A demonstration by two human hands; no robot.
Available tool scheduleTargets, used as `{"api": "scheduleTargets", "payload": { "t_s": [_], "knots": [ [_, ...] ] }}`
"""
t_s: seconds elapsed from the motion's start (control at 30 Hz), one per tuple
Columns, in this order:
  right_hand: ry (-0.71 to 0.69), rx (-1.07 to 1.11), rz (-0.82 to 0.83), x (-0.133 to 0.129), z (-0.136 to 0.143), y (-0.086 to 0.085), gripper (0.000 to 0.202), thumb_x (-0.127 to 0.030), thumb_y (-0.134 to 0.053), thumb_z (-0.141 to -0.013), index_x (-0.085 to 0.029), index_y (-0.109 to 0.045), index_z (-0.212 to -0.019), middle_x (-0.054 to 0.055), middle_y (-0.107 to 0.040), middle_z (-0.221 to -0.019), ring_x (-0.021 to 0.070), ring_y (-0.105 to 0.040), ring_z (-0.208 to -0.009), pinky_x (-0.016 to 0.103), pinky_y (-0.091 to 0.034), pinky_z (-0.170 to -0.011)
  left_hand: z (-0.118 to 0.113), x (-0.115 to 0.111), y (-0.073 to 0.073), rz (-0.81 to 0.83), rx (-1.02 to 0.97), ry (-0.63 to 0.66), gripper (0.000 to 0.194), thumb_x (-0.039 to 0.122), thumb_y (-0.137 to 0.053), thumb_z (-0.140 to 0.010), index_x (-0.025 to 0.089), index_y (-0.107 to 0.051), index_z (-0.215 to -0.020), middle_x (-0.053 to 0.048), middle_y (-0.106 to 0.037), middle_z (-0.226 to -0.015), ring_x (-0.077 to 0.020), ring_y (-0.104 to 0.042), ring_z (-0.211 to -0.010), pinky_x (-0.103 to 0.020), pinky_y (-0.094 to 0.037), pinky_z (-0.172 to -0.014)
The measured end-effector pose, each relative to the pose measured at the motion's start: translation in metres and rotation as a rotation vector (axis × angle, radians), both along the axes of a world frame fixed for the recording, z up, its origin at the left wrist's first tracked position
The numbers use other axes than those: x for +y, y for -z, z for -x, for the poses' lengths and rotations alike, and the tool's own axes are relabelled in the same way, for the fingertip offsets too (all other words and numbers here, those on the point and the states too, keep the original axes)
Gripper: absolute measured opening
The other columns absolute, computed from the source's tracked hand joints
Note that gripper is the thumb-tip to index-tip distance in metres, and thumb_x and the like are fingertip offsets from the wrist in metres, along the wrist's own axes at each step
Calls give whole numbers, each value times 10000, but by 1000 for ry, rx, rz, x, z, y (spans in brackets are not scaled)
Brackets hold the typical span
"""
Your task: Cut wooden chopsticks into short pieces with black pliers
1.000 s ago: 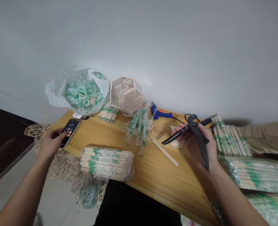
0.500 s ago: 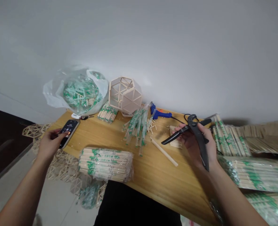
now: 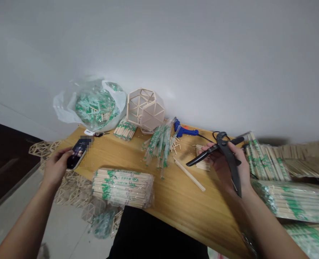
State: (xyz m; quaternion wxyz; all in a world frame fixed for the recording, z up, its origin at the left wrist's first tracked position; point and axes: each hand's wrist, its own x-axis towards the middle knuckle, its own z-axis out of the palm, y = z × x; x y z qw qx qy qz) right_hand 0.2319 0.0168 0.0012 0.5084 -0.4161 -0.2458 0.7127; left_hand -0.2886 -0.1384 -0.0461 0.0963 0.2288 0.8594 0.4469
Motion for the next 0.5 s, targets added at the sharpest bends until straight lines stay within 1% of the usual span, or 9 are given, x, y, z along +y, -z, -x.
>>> {"api": "scheduleTargets", "payload": {
  "t_s": [0.07, 0.13, 0.23, 0.3, 0.4, 0.5],
  "knots": [
    [-11, -2, -2, 0, 0, -1, 271, -522, -698, -765, -267, -729, -849, 81, -797, -878, 345, -739, -1079, 496, -624, -911, 3, -4, 4, -26, 8, -26, 447, 432, -665, -634, 171, -727, -992, -116, -770, -1124, -346, -669, -1175, -526, -465, -1117],
    [-18, -5, -7, 0, 0, -1, 284, -523, -695, -765, -254, -731, -849, 108, -797, -886, 366, -733, -1094, 504, -618, -914, 5, -8, 7, -44, 15, -23, 482, 427, -671, -628, 151, -728, -1018, -125, -768, -1138, -348, -672, -1157, -525, -469, -1125],
    [-5, -4, 1, -1, 1, -2, 280, -520, -699, -753, -248, -732, -811, 131, -796, -882, 391, -728, -1100, 516, -611, -918, 8, -12, 9, -69, 32, 13, 473, 393, -673, -621, 149, -730, -1021, -127, -760, -1182, -341, -658, -1196, -488, -447, -1164],
    [-12, -7, -5, -1, 0, -3, 276, -517, -701, -753, -248, -735, -807, 129, -795, -878, 391, -730, -1094, 514, -609, -920, 10, -13, 11, -83, 36, 23, 471, 370, -668, -612, 142, -730, -1020, -138, -751, -1214, -344, -647, -1226, -479, -420, -1191],
    [-40, -9, -24, -1, 0, -3, 266, -510, -699, -763, -254, -742, -822, 118, -795, -888, 379, -735, -1086, 505, -609, -917, 12, -14, 13, -102, 24, 17, 495, 349, -664, -603, 121, -728, -1037, -162, -748, -1216, -355, -653, -1219, -492, -427, -1185],
    [-30, -2, -22, -1, 1, -4, 259, -507, -739, -722, -252, -735, -767, 121, -795, -888, 388, -733, -1087, 508, -610, -919, 12, -15, 14, -130, -5, 29, 506, 328, -651, -592, 113, -728, -1044, -165, -752, -1201, -353, -670, -1189, -494, -459, -1157]
  ]
}}
